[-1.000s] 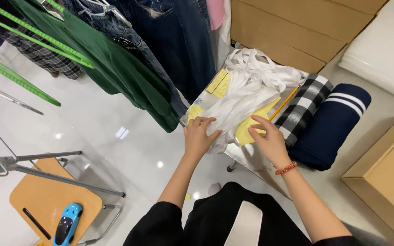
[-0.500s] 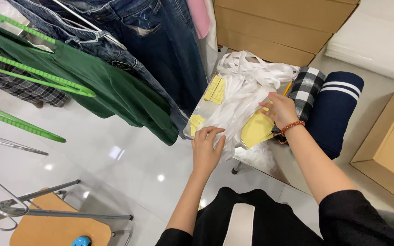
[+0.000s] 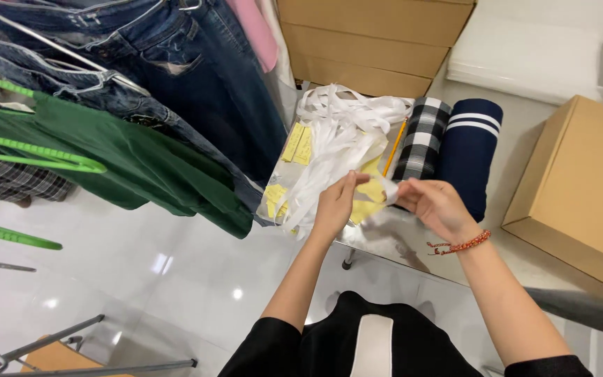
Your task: The person places a plastic-wrapped item into a cardboard box, closes the box, and ties it with a white ribbon. They wrap the ribbon around the box, cross it on top, and tie a bow to secure the package.
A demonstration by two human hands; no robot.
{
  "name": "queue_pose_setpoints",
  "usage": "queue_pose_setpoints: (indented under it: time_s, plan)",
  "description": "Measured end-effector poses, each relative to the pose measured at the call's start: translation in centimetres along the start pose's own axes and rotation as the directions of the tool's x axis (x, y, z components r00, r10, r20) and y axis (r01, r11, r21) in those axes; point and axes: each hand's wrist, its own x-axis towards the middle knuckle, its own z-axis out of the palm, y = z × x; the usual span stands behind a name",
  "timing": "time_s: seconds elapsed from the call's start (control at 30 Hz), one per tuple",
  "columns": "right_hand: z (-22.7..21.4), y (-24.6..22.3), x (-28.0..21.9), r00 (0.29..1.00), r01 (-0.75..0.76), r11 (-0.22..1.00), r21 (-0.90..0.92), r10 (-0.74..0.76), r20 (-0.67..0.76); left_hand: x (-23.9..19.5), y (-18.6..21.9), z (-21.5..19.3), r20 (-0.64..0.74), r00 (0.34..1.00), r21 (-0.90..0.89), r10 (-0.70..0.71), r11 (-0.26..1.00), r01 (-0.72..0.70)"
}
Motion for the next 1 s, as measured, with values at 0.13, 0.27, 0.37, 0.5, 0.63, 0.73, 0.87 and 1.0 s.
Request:
queue_pose_setpoints:
  time_s: [0.13, 0.27, 0.37, 0.5, 0.63, 0.73, 0.87, 1.0]
  plan:
    - [-0.6, 1.3, -1.7, 0.997, -0.063, 0.995, -0.078, 0.067, 0.048, -1.0, 2.0, 2.4, 0.190, 0.963, 0.102, -0.189, 0.980, 0.172]
    - [-1.0, 3.6, -2.1, 0.976, -0.165, 0.973, -0.164, 0.185, 0.113, -1.2, -0.5, 3.4, 0.125, 0.991, -0.041, -0.057, 0.997, 0.063]
    - [0.8, 3.4, -1.9, 0.955, -0.264, 0.950, -0.164, 0.282, 0.092, -1.7, -4.4, 3.3, 0.060, 0.997, -0.104, 0.045, 0.994, -0.039]
    - [4.8, 2.3, -1.9, 0.925, -0.334, 0.910, -0.245, 0.367, 0.103, -6.8, -1.5, 0.2, 0.370, 0.922, -0.026, 0.112, 0.994, -0.111]
    - [8.6, 2.1, -2.2, 0.943, -0.300, 0.926, -0.228, 0.324, 0.076, -8.1, -5.0, -1.8, 0.605, 0.796, 0.017, 0.019, 0.999, -0.036]
    - [6.0, 4.4, -1.1, 0.965, -0.236, 0.959, -0.158, 0.250, 0.079, -7.9, -6.6, -2.0, 0.588, 0.804, -0.217, -0.089, 0.940, 0.263]
    - [4.7, 4.1, -3.9, 0.864, -0.311, 0.867, -0.388, 0.428, 0.264, -6.6, -6.3, -1.3, 0.275, 0.957, -0.465, -0.093, 0.859, 0.216]
    - [5.5, 2.8, -6.2, 0.695, -0.392, 0.717, -0.576, 0.642, 0.326, -4.1, -8.7, 1.2, 0.207, 0.973, -0.518, -0.104, 0.832, 0.199]
